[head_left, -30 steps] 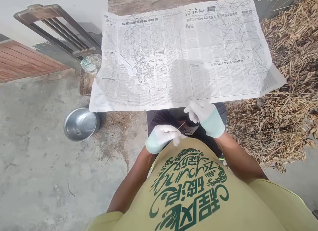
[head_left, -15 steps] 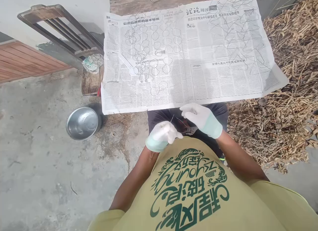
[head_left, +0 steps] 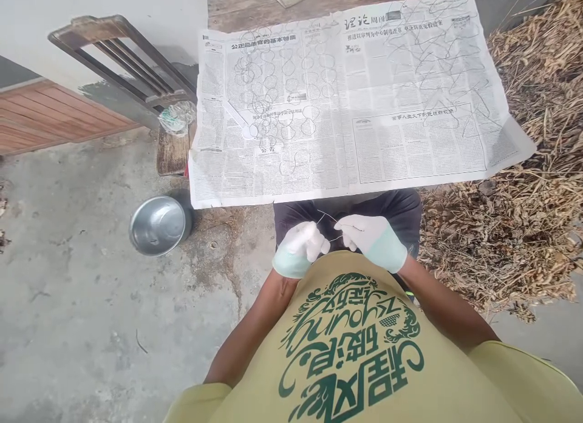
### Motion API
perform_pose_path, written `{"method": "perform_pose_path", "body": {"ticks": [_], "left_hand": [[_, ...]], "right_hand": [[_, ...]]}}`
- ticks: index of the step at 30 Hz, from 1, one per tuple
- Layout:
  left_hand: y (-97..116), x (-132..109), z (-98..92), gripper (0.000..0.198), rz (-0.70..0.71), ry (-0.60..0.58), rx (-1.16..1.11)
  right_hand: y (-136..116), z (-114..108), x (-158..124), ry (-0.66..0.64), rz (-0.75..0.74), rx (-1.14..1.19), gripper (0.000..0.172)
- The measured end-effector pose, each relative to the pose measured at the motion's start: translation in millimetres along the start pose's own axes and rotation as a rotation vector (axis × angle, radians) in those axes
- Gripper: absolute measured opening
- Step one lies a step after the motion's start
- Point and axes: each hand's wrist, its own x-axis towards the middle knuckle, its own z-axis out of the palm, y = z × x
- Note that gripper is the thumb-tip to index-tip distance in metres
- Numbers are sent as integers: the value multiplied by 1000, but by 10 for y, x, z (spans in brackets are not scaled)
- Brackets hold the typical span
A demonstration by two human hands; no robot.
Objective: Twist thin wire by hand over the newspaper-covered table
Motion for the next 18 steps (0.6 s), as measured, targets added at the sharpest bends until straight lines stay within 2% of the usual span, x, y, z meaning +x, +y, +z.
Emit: {"method": "perform_pose_path", "body": {"ticks": [7,13,18], "left_hand": [[-40,31,48,54,-79,148,16],[-37,76,75,49,-141,147,78],[17,98,86,56,-75,230,167]], "right_hand": [[113,-5,-8,81,-22,-51,26],[150,8,-15,82,-7,-72,27],[126,-40,-10,89,8,-87,26]]}}
